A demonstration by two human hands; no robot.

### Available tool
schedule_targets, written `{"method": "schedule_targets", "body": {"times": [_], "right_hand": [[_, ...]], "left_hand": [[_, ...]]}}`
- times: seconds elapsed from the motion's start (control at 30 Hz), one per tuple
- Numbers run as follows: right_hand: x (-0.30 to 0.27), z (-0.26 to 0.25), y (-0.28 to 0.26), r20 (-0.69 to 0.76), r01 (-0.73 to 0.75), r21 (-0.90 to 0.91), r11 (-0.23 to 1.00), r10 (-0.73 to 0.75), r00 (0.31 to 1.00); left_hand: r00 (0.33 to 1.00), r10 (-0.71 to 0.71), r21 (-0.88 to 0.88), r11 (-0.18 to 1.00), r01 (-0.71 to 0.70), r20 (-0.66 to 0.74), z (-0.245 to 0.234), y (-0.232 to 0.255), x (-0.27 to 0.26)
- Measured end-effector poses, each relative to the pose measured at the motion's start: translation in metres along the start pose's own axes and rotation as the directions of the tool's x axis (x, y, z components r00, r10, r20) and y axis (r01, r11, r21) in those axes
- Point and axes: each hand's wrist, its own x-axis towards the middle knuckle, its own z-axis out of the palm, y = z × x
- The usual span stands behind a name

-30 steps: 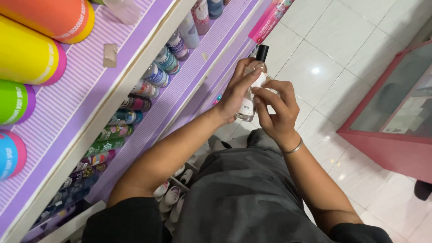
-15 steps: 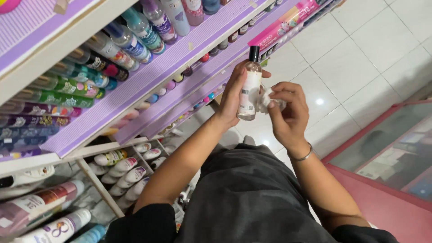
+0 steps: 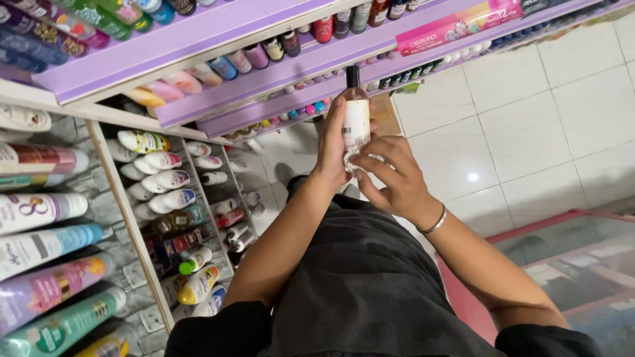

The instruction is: The person sits on the floor in a store aisle and wipes the labels of several bottles and tubes using a white cloth. They handle a blue bottle, a purple bottle, a clear bottle, a dark bottle, and a yellow tube, cleaning each one before placing them back on the shelf.

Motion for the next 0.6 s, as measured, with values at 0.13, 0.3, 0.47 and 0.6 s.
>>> {"method": "schedule_targets", "body": {"times": [0.13, 0.3, 0.47, 0.6], "right_hand": [[-0.007, -0.006, 0.008, 0.089, 0.078, 0.083, 0.994, -0.085, 0.992], [0.015, 0.000, 0.018, 0.000, 0.010, 0.037, 0.999, -0.010, 1.000], [0.021, 0.027, -0.017, -0.067, -0.037, 0.009, 0.999, 0.037, 0.997], [0.012, 0.044, -0.044, -0.002, 0.002, 0.053, 0.999, -0.002, 1.000]], "left_hand": [[0.998, 0.059, -0.076, 0.995, -0.061, -0.033, -0.012, -0.001, -0.016], [0.995, 0.100, 0.030, 0.994, -0.101, 0.021, -0.018, -0.002, -0.049], [0.969, 0.246, 0.206, 0.947, -0.245, 0.019, -0.026, 0.007, -0.079], [0.935, 0.354, 0.356, 0.871, -0.340, 0.027, -0.033, 0.029, -0.107]]}}
